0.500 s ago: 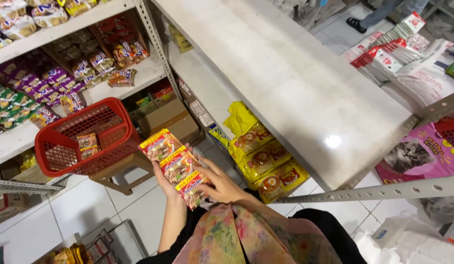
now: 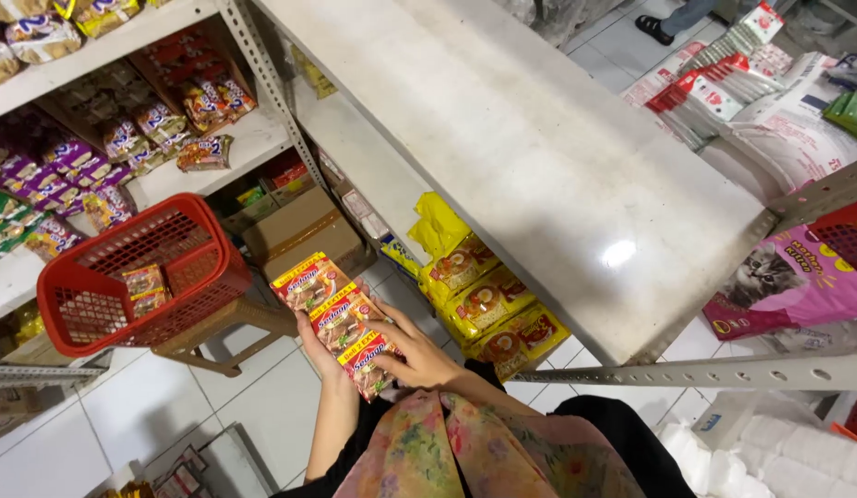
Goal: The person takes noodle packets from a red basket and arranges them on a shelf, then picks up other packets from the shelf to inspect them before putting them back.
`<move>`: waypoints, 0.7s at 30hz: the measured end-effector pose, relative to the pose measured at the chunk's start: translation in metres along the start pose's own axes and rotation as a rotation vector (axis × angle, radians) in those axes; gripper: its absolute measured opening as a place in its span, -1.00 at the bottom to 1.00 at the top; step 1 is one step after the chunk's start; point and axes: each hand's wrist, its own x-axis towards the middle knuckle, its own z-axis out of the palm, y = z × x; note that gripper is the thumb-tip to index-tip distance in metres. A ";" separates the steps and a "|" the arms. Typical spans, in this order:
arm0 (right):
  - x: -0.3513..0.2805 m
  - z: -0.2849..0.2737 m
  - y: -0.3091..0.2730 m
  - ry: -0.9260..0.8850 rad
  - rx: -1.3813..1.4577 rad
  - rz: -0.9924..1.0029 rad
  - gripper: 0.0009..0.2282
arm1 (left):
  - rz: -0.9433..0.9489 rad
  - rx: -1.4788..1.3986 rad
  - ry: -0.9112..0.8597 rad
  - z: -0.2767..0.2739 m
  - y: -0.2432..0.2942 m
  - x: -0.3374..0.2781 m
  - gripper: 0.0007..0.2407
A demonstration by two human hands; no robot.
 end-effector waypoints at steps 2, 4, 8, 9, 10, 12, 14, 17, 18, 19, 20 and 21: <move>-0.001 -0.004 0.000 -0.028 0.085 0.077 -0.51 | -0.007 -0.015 -0.028 0.001 -0.004 0.006 -0.36; -0.003 -0.007 0.004 -0.022 0.087 0.088 -0.51 | -0.013 -0.010 -0.037 0.001 -0.010 0.007 -0.36; -0.009 -0.004 0.019 0.024 0.000 0.021 -0.50 | -0.029 0.000 -0.042 -0.002 -0.017 0.009 -0.36; -0.011 -0.003 0.022 0.030 -0.007 0.018 -0.49 | -0.025 0.004 -0.055 -0.003 -0.019 0.008 -0.36; -0.014 -0.001 0.024 0.019 0.015 0.062 -0.47 | -0.020 0.009 -0.067 -0.004 -0.021 0.006 -0.36; -0.016 0.002 0.029 -0.004 0.055 0.141 -0.43 | -0.059 -0.036 -0.049 -0.007 -0.023 0.006 -0.35; -0.017 0.003 0.032 0.029 0.034 0.075 -0.44 | -0.067 -0.041 -0.057 -0.007 -0.026 0.010 -0.36; -0.022 0.004 0.031 0.046 0.031 0.063 -0.44 | -0.060 -0.010 -0.052 -0.012 -0.030 0.005 -0.36; -0.022 0.003 0.030 0.048 0.032 0.071 -0.44 | -0.067 -0.018 -0.040 -0.013 -0.030 0.003 -0.36; -0.022 0.003 0.028 0.054 0.051 0.075 -0.45 | -0.075 -0.025 -0.026 -0.015 -0.030 0.001 -0.36; -0.021 0.002 0.026 0.059 0.070 0.078 -0.47 | -0.077 -0.028 -0.022 -0.016 -0.029 -0.001 -0.36; -0.021 0.003 0.024 0.065 0.090 0.082 -0.48 | -0.079 -0.029 -0.017 -0.017 -0.028 -0.003 -0.35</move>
